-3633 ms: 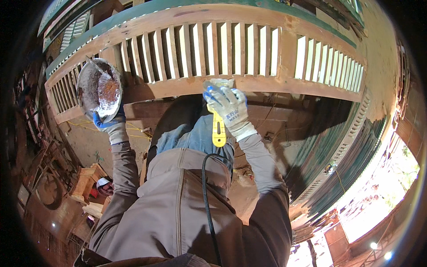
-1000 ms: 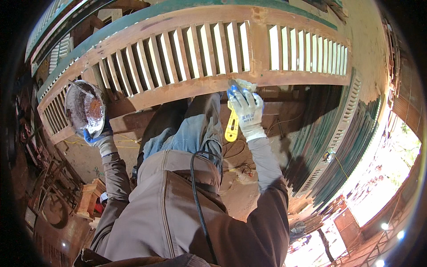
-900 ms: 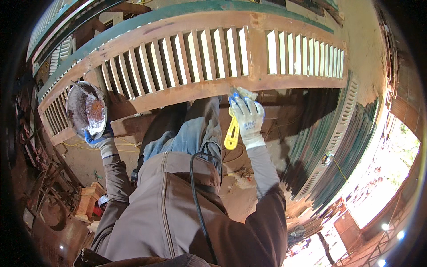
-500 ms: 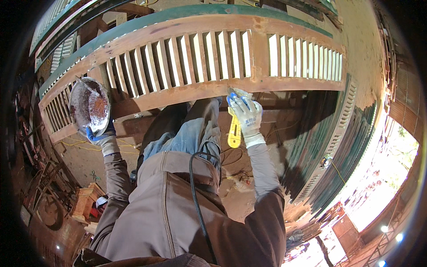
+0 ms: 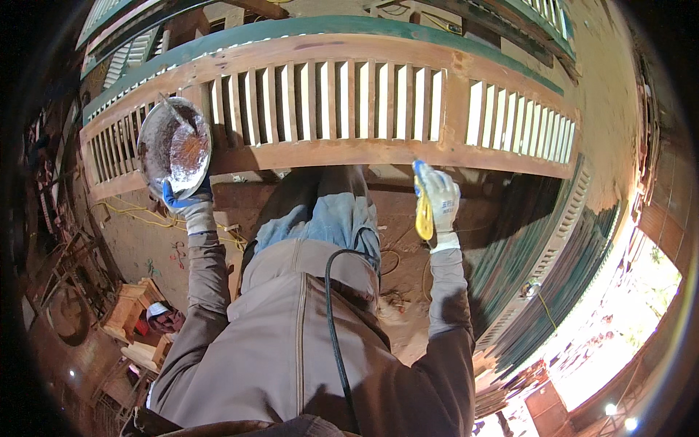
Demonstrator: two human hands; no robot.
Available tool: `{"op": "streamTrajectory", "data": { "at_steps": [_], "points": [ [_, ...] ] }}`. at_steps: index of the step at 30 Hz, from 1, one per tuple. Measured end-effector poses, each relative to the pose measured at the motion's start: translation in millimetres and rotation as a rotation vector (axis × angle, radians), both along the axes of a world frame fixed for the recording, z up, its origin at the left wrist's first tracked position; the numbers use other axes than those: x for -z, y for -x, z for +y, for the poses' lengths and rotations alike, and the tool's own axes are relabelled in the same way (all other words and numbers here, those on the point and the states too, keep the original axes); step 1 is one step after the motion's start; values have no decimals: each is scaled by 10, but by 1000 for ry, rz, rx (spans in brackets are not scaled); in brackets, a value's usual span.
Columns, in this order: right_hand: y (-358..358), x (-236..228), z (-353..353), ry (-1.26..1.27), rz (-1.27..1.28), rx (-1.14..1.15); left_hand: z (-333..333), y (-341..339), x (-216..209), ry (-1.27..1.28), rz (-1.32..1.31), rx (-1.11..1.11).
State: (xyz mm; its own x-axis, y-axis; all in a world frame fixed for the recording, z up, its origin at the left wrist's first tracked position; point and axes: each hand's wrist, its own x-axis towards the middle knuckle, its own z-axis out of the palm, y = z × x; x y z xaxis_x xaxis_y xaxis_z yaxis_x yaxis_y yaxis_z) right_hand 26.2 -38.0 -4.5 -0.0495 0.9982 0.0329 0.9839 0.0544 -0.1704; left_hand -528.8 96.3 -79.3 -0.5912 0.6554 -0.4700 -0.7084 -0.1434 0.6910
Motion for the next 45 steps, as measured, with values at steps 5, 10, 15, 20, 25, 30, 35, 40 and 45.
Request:
{"op": "streamTrajectory", "data": {
  "at_steps": [5,10,15,20,25,30,35,40,45],
  "points": [
    [11,189,29,28,-44,-23,-134,-417,-389,-25,-145,52],
    [126,-352,374,109,214,-139,-756,-192,-140,42,102,-121],
    [531,-763,1012,3,607,-14,-1142,-252,-226,119,478,-239],
    [899,-900,1380,56,762,-200,-1229,-647,-685,185,544,-351],
    [1182,-1253,1475,392,1206,380,-1346,-554,-752,116,380,-390],
    [1303,-1168,1531,182,1223,301,-1122,-191,-593,127,482,-375],
    [2133,-1443,1673,244,1172,301,-704,283,-393,138,921,-200],
    [3310,-1479,1996,25,625,-387,-238,656,-400,33,1170,62],
    [4402,-1309,2206,-11,178,-718,106,1036,-259,-107,1453,301]
  ]
}}
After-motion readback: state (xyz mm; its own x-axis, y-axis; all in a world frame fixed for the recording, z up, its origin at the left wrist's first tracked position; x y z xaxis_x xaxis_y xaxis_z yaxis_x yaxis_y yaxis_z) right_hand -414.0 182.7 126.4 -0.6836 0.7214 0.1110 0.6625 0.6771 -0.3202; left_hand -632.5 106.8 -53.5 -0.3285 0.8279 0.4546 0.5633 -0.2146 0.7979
